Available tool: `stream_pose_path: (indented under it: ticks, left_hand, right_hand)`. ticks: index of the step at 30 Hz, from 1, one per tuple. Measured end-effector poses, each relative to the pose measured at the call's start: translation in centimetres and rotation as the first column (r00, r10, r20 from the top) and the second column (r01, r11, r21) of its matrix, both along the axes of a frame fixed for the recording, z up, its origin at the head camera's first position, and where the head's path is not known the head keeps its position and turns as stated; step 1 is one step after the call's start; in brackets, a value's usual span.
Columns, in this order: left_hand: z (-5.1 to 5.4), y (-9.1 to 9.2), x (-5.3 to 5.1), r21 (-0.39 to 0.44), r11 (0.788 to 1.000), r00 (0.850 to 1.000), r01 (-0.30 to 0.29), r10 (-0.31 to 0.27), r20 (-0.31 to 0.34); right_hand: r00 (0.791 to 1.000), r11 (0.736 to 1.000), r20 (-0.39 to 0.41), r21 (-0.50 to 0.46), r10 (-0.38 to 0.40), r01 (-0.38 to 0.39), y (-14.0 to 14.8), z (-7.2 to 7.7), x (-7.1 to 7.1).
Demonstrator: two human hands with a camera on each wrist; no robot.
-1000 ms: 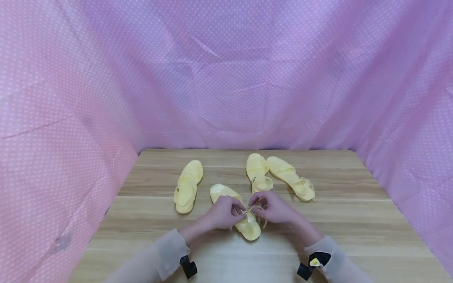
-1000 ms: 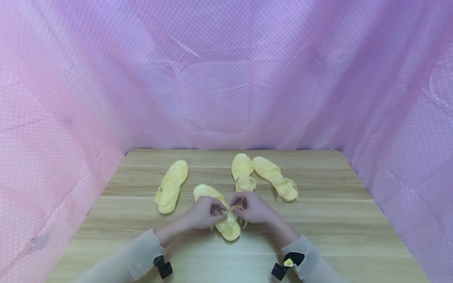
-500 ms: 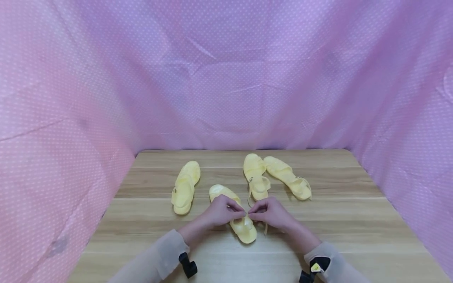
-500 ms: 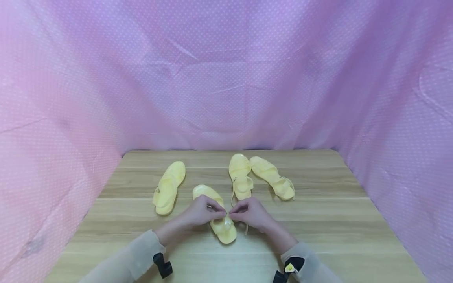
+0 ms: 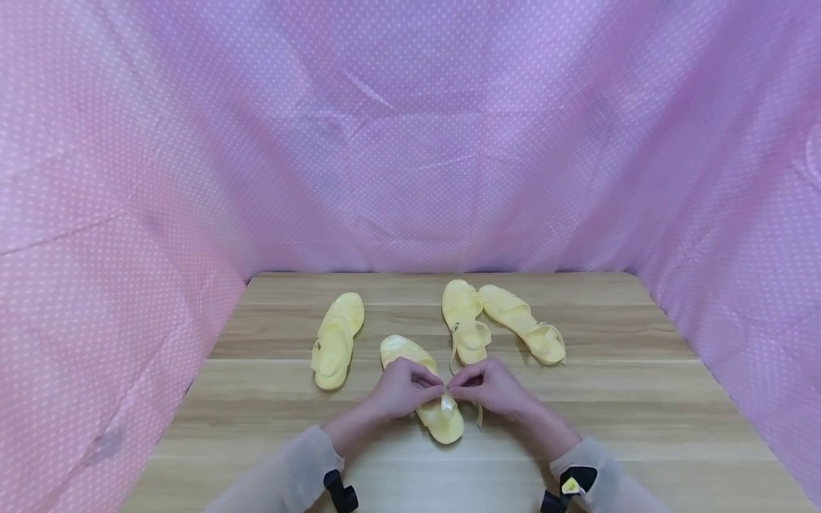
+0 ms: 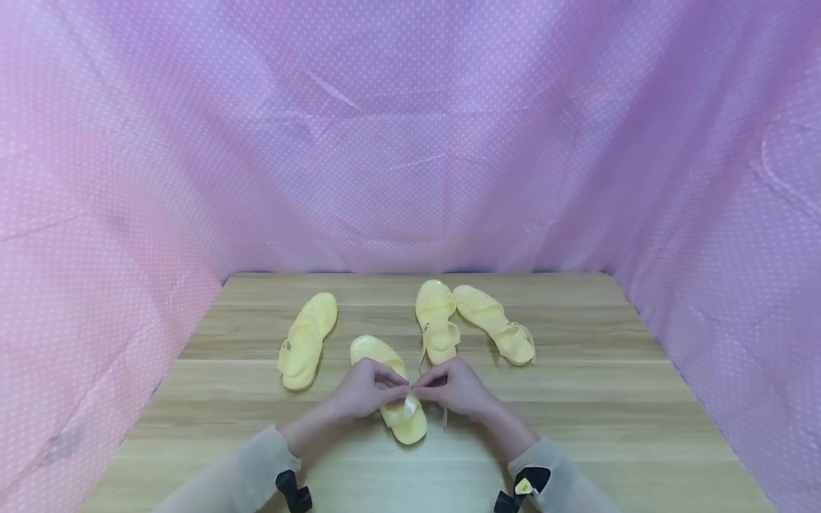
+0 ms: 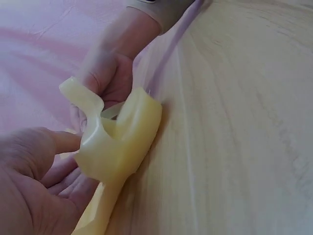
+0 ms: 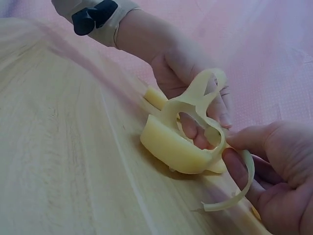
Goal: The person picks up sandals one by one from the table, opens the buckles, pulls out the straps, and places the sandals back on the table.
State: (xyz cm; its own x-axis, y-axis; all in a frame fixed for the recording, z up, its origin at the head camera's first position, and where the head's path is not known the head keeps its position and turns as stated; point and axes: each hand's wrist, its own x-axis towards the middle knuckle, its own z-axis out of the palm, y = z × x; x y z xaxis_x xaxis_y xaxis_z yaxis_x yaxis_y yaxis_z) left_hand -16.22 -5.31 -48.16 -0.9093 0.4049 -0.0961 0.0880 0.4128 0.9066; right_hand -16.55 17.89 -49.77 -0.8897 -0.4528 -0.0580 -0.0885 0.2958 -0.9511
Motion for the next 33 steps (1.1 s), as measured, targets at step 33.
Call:
stream_pose_path:
  ticks: [33]
  left_hand:
    - [-0.3,-1.4,-0.2,-0.008,0.997,0.996,0.072,-0.072,-0.043]
  right_hand:
    - [0.968,0.985,-0.186,0.071,0.166,-0.155,-1.1,2.2,-0.6]
